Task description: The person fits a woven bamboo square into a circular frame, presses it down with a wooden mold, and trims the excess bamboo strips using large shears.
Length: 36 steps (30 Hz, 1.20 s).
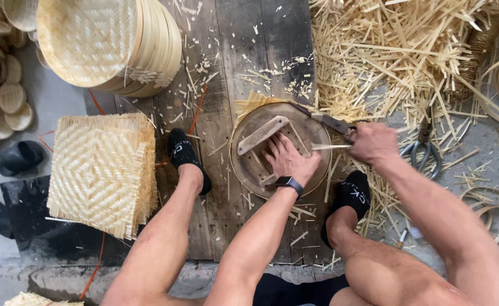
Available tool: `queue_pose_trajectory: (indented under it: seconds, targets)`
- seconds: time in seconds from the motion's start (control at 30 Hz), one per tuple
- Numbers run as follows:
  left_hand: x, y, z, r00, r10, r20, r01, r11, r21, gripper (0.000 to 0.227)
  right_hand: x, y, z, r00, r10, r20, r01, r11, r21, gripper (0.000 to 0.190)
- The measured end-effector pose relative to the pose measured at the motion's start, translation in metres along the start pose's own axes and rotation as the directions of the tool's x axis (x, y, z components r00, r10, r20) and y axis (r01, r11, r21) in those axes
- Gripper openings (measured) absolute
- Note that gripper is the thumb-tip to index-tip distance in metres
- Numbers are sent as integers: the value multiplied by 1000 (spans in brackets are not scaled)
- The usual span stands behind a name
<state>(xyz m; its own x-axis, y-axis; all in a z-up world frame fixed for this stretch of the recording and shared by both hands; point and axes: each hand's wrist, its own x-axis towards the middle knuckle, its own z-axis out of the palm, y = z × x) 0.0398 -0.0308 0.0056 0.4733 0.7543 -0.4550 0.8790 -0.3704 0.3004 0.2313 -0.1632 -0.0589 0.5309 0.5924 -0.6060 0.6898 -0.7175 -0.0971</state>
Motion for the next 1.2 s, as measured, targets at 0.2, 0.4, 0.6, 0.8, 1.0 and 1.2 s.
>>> queue_pose_trajectory:
  seconds: [0.2,0.4,0.6,0.8,1.0,1.2]
  targets:
    - [-2,-12,2,982,189,3,-189,977,98,118,-5,35,14,961,-143,-238,103,980,-173,26]
    - [-2,-18,9,969,244,-44,-236,962,135,115,13,-18,-22,991,-100,-94,84,983,-161,35]
    - [-1,-39,-9,866,491,100,-499,830,249,117,-7,39,-4,996,-68,-54,60,988,-141,33]
    - [0,-42,-6,843,526,113,-535,797,279,118,34,-4,18,781,-265,-565,31,921,-388,57]
    - [-3,-60,-11,739,621,263,-674,673,305,113,15,44,28,964,-160,-212,123,976,-181,38]
    - [2,-59,-13,686,665,296,-727,615,305,119,16,16,21,875,-225,-429,126,961,-248,38]
